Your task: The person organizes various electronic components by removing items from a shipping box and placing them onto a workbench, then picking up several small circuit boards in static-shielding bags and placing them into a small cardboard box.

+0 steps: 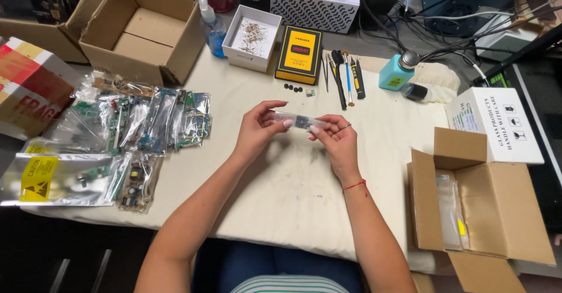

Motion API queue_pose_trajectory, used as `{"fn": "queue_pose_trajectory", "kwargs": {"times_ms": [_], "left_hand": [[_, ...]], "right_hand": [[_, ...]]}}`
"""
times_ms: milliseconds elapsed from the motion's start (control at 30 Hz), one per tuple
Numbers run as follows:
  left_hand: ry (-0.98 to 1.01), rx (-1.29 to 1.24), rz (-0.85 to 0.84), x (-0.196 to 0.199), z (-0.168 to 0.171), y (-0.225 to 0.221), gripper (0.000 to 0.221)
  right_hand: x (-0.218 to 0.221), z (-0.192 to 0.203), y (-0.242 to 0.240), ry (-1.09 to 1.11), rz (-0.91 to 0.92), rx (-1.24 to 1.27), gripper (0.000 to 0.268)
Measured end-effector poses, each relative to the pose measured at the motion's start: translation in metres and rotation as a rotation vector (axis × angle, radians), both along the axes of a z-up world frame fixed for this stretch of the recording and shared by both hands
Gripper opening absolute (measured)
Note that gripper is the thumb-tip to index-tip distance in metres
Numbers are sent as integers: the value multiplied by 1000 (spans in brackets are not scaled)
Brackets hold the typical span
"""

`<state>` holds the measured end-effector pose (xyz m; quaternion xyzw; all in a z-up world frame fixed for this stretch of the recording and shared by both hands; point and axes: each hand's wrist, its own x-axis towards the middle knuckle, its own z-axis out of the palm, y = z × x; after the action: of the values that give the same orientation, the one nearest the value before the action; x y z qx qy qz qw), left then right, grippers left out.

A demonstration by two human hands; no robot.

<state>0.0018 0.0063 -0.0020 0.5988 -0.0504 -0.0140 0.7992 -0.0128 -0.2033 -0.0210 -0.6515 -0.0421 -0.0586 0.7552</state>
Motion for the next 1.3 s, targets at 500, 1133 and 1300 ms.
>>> {"fn": "queue_pose_trajectory", "kwargs": {"times_ms": [500, 1133, 1300], "left_hand": [[12, -25, 421, -51, 10, 93, 30], [-144, 482, 991, -102, -21, 301, 15], [-91, 543, 985, -104, -33, 318, 35]], "right_hand": [[-17, 8, 14, 82, 101, -95, 16], [-29, -12, 26, 133, 187, -173, 12], [-28, -11, 25, 133, 194, -209, 13]]}}
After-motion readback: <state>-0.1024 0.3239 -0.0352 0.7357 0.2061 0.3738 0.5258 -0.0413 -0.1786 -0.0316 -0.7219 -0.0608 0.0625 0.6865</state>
